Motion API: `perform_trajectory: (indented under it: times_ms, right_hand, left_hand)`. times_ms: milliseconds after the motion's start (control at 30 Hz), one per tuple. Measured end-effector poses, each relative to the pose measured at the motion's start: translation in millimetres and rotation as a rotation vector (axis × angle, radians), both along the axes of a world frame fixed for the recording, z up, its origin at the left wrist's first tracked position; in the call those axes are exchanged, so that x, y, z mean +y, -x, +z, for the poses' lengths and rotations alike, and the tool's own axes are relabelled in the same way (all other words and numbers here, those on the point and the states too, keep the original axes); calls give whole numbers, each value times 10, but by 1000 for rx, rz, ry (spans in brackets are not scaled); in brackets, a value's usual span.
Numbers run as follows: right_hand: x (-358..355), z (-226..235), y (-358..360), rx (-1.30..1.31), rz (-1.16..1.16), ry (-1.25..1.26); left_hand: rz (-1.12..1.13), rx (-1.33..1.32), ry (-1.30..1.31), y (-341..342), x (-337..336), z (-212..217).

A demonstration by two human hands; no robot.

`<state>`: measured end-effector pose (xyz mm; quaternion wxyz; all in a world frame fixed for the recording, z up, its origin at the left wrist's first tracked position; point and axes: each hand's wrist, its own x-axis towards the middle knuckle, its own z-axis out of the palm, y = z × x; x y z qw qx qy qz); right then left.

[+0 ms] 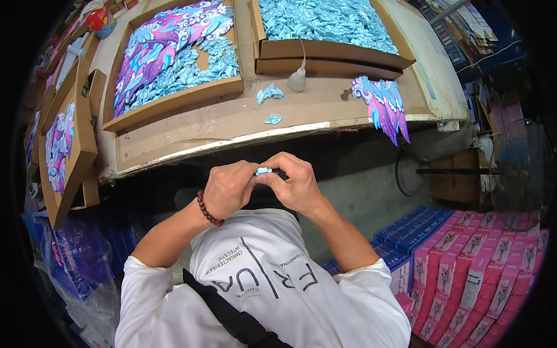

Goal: The person assembles small colorful paper cutouts shaped like wings or feathers by hand. They pick up pieces from a box, align and press them together, and place the assembled items on the table. The process is repeated multiple times throughout the clip.

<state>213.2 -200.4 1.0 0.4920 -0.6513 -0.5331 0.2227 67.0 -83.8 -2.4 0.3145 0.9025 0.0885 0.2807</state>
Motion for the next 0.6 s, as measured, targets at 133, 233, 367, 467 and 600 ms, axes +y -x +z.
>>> perform_trajectory:
  times_ms: [133,233,367,467,600]
  right_hand:
    - [-4,-71,21,112,22,-93]
    - [-10,-56,-5,132,69,-93]
    - [-10,9,-24,56,89,-77]
    - [-1,39,-7,25,82,-70]
    - [12,40,34,-49,28,-91]
  left_hand:
    - [-29,10,99,57,6,56]
    - [-23,38,136,94,-3,118]
    - [-11,55,149,112,9,169]
    - [2,61,103,100,-4,175]
    - [8,58,13,82,-17,158]
